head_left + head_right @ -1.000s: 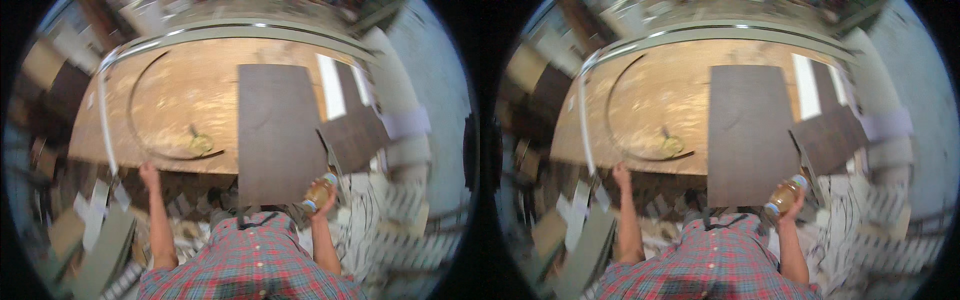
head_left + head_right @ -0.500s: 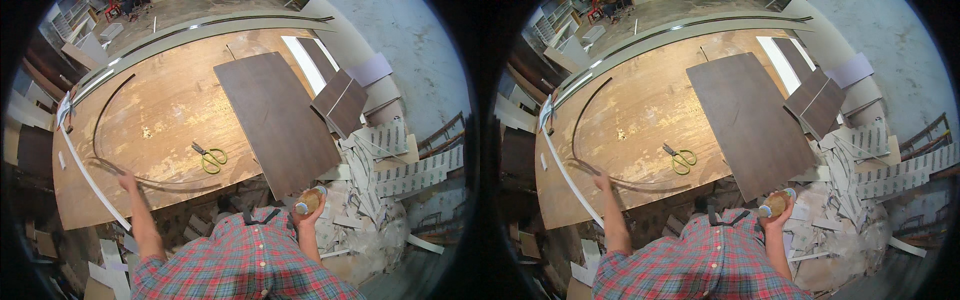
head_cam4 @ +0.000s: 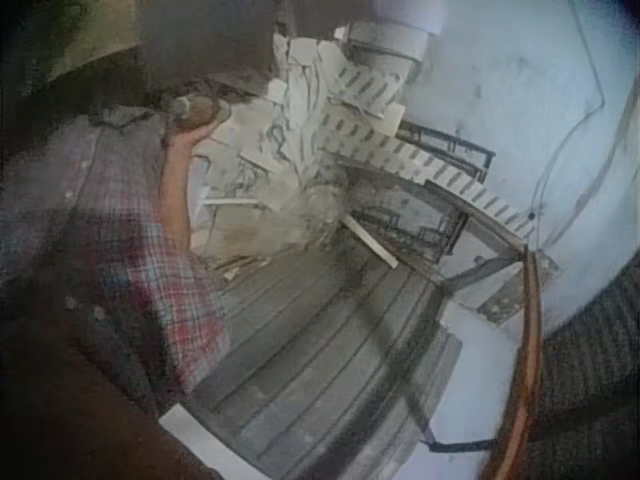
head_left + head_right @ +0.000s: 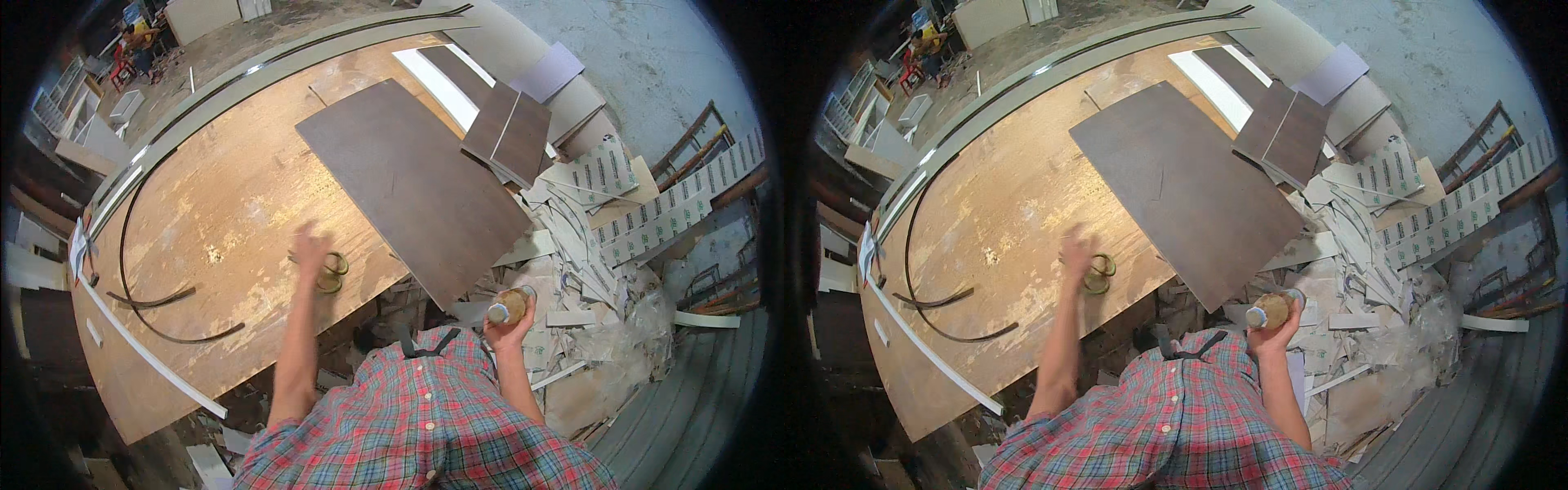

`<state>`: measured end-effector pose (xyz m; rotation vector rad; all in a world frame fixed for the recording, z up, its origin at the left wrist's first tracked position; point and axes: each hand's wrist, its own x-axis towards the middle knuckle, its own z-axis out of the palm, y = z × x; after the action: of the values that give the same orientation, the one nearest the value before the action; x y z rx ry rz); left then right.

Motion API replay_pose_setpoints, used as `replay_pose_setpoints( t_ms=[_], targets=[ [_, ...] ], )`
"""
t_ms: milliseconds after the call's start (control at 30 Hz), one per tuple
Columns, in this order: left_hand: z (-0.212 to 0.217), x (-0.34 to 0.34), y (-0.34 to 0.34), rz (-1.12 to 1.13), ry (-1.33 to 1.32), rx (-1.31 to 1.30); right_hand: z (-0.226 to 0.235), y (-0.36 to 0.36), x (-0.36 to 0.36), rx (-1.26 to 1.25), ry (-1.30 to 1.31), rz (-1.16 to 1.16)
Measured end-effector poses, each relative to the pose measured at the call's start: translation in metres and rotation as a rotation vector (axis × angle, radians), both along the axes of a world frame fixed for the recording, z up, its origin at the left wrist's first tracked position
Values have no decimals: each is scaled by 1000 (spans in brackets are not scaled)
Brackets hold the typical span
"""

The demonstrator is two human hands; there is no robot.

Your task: The person applies adhesive from a bottle onto the edges and surfaces of wooden boards.

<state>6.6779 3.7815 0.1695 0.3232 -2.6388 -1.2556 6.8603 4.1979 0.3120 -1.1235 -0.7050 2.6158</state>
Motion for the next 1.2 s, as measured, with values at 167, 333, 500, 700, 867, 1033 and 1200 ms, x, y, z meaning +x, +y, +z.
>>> replay_pose_setpoints(
  t_ms=[167,333,500,700,867,1033,1200],
  targets=[
    [22,-52,159,-291,83,-149,2,24,9,-20,-5,-71],
    [0,-109,171,-329,247,-604,-23,78,30,-1,29,-135],
    [-3,-128,133,-313,50,-715,-45,129,52,294,-86,-354],
    [-17,-55,-15,53,-240,-793,-68,192,73,62,-96,-356],
    [13,55,-1,-184,-230,-509,-66,216,73,38,-129,-324],
    [12,76,9,-178,-222,-623,-49,166,41,18,-152,-431],
    [5,48,-116,31,-266,-682,-44,78,37,-36,-245,-457]
  ],
)
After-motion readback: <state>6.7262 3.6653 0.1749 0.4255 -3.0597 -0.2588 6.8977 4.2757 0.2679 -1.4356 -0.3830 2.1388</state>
